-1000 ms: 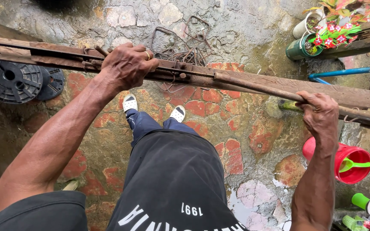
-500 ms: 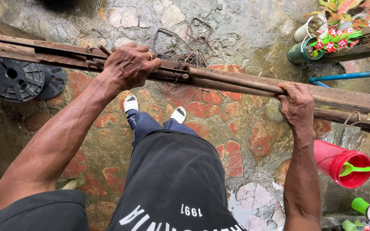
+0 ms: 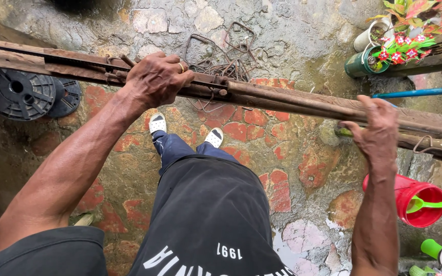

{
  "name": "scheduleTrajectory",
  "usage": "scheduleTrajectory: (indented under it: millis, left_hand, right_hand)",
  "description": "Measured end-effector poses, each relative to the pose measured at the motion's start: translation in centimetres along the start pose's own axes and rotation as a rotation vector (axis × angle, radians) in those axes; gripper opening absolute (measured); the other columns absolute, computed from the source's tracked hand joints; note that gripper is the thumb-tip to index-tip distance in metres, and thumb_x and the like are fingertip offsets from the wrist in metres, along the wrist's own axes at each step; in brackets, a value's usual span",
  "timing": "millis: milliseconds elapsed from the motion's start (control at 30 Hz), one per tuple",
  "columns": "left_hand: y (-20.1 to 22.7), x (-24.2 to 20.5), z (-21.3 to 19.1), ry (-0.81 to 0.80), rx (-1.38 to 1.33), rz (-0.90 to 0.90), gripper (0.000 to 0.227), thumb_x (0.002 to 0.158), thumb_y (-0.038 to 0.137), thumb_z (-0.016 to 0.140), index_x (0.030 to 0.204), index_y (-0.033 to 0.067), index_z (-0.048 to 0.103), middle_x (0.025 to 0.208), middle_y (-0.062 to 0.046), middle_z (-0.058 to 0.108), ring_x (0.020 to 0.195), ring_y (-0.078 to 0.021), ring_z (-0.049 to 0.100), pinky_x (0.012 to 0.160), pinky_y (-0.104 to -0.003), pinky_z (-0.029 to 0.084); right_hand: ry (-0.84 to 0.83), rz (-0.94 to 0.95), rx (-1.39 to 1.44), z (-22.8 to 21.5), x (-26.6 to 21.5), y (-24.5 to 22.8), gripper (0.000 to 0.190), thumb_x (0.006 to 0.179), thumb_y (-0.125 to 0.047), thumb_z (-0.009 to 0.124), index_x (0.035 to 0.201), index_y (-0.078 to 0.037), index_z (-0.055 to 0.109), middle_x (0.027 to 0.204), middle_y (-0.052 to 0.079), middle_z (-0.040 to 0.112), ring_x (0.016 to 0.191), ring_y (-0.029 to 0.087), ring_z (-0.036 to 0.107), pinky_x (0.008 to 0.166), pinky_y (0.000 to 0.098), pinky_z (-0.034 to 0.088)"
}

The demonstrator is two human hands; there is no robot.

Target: Bending metal rebar into stirrups using a manual jig and a lever

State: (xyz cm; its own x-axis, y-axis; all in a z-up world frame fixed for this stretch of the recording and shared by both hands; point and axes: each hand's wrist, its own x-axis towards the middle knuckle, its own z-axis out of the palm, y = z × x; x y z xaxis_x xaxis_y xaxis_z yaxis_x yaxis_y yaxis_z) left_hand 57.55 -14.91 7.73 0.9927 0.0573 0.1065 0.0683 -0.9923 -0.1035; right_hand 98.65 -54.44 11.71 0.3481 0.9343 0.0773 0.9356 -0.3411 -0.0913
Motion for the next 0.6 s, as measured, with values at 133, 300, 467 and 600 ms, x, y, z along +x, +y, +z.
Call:
scheduleTrajectory:
  millis: [133, 300, 467, 600]
  left_hand:
    - [0.1, 0.0, -0.3, 0.005, -0.021, 0.005, 0.009, 0.095, 0.012, 0.059, 0.091, 0.0206, 0.059, 0.068, 0.002, 0.065, 0.07, -0.0204, 0.061, 0.061, -0.034, 0.048]
    - [0.1, 0.1, -0.6, -0.002, -0.004, -0.007, 0.013, 0.102, 0.015, 0.057, 0.092, 0.0214, 0.061, 0.067, 0.002, 0.064, 0.066, -0.0187, 0.06, 0.058, -0.032, 0.047]
    - [0.0, 0.0, -0.1, -0.023, 0.008, 0.004, 0.014, 0.102, 0.013, 0.054, 0.092, 0.0214, 0.059, 0.062, 0.003, 0.06, 0.063, -0.0158, 0.055, 0.054, -0.03, 0.045]
    - [-0.1, -0.2, 0.0, -0.02, -0.022, 0.007, 0.015, 0.097, 0.008, 0.053, 0.094, 0.0203, 0.061, 0.068, 0.002, 0.061, 0.068, -0.017, 0.059, 0.056, -0.032, 0.048]
  right_hand:
    - [-0.052, 0.073, -0.204, -0.5, -1.7, 5.9, 0.086, 0.077, -0.04, 0.093, 0.152, -0.009, 0.062, 0.127, 0.028, 0.064, 0.114, 0.041, 0.057, 0.097, 0.0491, 0.043]
    - [-0.168, 0.228, -0.384, -0.2, -3.8, 11.9, 0.079, 0.086, -0.053, 0.082, 0.147, -0.006, 0.063, 0.133, 0.029, 0.064, 0.121, 0.043, 0.059, 0.102, 0.0567, 0.042]
    - [-0.206, 0.254, -0.364, 0.4, -4.5, 13.6, 0.069, 0.087, -0.049, 0.084, 0.141, -0.012, 0.064, 0.13, 0.028, 0.065, 0.121, 0.041, 0.059, 0.099, 0.0586, 0.044]
    - [-0.019, 0.13, -0.43, 1.0, -5.2, 14.7, 0.067, 0.075, -0.023, 0.087, 0.139, -0.01, 0.07, 0.118, 0.012, 0.068, 0.109, 0.034, 0.063, 0.091, 0.0463, 0.044]
